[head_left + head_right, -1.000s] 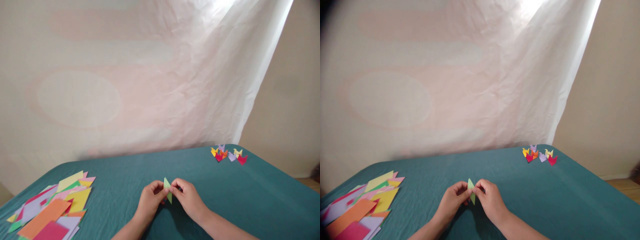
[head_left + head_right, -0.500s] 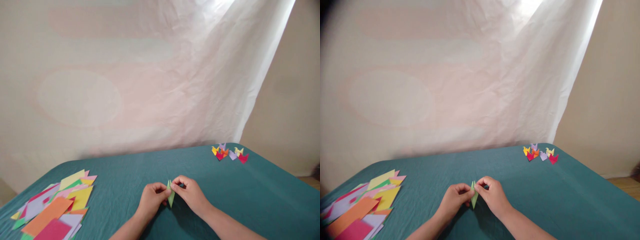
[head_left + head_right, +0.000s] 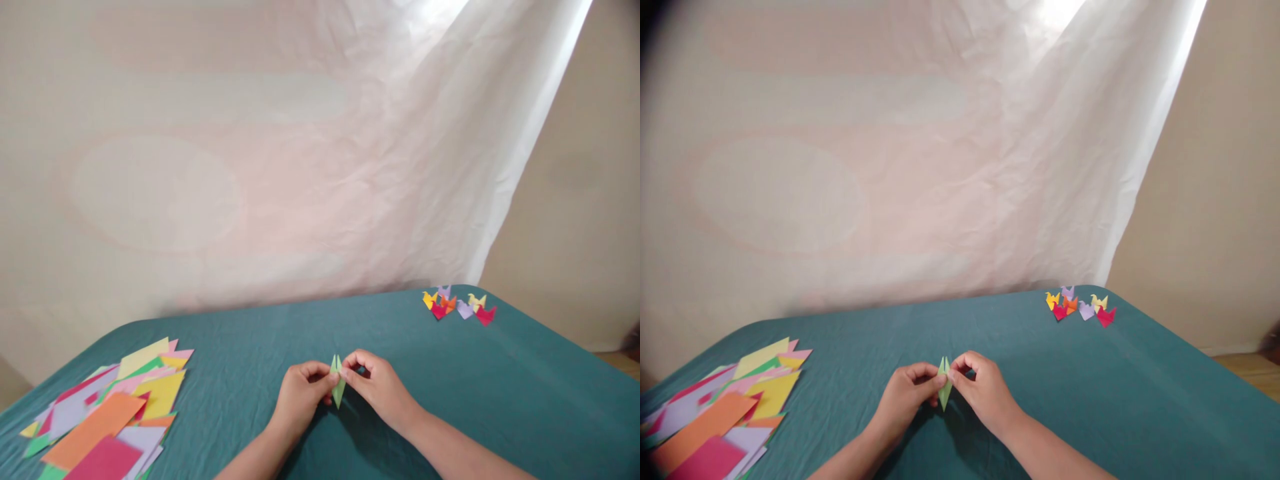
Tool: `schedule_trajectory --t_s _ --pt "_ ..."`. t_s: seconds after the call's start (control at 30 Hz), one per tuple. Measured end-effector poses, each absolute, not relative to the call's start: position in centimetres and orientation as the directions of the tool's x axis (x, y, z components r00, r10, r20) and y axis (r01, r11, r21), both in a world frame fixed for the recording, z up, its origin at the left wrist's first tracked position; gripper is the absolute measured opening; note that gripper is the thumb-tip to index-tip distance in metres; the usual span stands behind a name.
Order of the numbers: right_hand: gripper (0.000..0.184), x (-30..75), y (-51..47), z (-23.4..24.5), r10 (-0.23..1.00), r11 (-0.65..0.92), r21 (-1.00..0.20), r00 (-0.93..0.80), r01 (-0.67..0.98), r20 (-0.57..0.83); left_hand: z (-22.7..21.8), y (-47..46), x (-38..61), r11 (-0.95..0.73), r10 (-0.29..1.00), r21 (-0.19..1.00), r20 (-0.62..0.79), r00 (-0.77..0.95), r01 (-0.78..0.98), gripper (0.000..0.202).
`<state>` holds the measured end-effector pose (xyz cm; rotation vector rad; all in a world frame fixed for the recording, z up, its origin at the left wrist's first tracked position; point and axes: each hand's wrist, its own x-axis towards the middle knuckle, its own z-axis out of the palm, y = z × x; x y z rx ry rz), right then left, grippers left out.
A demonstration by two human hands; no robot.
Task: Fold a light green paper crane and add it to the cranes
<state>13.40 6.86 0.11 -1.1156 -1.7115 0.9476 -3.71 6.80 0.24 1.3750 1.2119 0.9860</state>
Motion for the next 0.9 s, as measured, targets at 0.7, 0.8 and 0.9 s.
schedule_trajectory --t_s 0.7,0.8,0.9 --pt "0.013 13.57 7.17 0.04 0.955 0.235 -0.959 -0.218 0.157 0.198 0.17 6.78 -3.8 0.028 0.987 0.989 -0.051 0.153 0.146 0.025" --pt "0.014 13.46 7.25 -0.24 0.955 0.223 -0.966 -0.226 0.127 0.191 0.16 6.77 -3.83 0.019 0.987 0.989 -0.042 0.153 0.15 0.026" --pt "0.015 13.3 7.14 -0.27 0.956 0.209 -0.972 -0.234 0.111 0.179 0.15 6.75 -3.86 0.002 0.987 0.985 -0.029 0.155 0.173 0.028"
